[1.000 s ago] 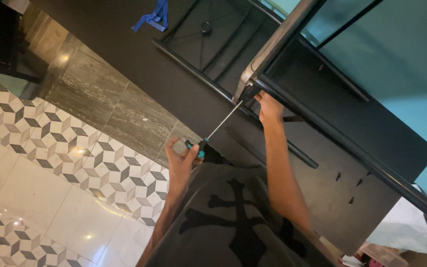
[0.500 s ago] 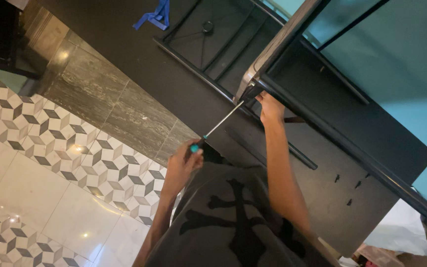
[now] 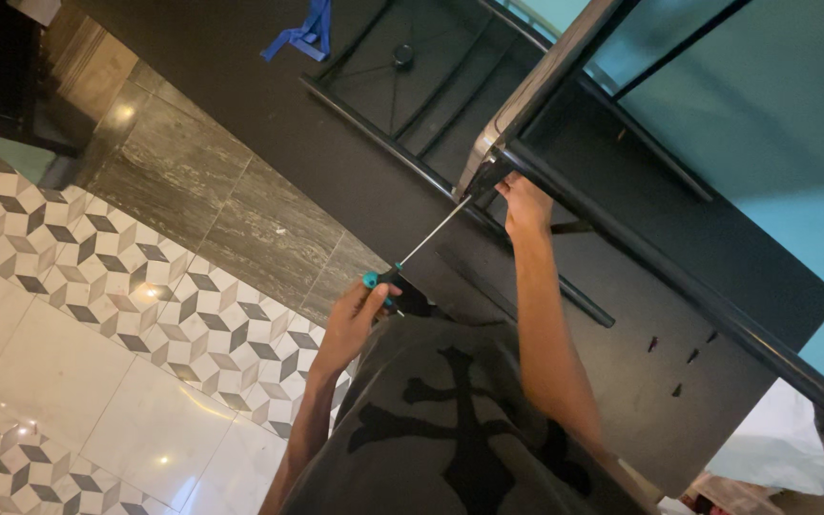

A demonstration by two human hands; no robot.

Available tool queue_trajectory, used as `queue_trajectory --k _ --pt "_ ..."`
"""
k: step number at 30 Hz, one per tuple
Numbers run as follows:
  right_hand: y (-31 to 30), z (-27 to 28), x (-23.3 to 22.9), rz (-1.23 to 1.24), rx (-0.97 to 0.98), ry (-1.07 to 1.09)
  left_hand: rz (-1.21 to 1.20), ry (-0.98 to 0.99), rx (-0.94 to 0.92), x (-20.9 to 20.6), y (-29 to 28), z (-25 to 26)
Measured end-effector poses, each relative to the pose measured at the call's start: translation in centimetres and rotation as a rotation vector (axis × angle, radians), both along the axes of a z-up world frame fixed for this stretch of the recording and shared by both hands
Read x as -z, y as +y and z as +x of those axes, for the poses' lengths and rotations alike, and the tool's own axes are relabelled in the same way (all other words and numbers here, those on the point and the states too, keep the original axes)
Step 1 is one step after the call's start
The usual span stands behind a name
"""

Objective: The person uses a screwdriver to attach a metal frame to a black tabletop. They align the frame, insert screws, and tighten them to secure the connection.

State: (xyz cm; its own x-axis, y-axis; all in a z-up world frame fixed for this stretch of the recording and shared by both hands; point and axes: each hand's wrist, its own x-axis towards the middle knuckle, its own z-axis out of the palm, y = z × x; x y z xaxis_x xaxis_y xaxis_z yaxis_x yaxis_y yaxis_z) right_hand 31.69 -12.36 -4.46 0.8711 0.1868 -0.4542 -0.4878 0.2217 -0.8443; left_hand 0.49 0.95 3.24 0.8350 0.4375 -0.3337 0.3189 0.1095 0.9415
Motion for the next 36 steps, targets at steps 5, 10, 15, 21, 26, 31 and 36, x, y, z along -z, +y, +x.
queue_trajectory --k 5,10,15,21,26,31,36 --pt "-0.2 -1.8 -1.2 -0.108 0.002 -0.102 -0.098 0.034 0.003 0.6 0.2 -0.2" --pt "-1.1 -8.6 -2.5 -0.139 0.011 -0.286 -0.144 -0.009 0.003 0.8 0.2 0.2" --pt "1.1 -10.2 -3.6 -0.044 -0.065 -0.11 -0.176 0.003 0.023 0.9 0.4 -0.1" --pt "1.8 -10.6 -4.5 -0.055 -0.055 -0.188 -0.172 0.028 0.044 1.8 1.2 -0.9" --pt "1.9 -11.6 -3.6 -0.05 -0.063 -0.178 -0.214 0.059 0.074 2.9 3.3 -3.2" --pt "0.2 -13.8 -2.3 -0.033 -0.091 -0.268 -0.178 -0.037 0.248 3.4 6.4 -3.0" --pt "-3.0 -15.4 0.3 -0.215 -0.043 -0.241 -0.092 -0.043 0.483 3.2 8.0 0.9"
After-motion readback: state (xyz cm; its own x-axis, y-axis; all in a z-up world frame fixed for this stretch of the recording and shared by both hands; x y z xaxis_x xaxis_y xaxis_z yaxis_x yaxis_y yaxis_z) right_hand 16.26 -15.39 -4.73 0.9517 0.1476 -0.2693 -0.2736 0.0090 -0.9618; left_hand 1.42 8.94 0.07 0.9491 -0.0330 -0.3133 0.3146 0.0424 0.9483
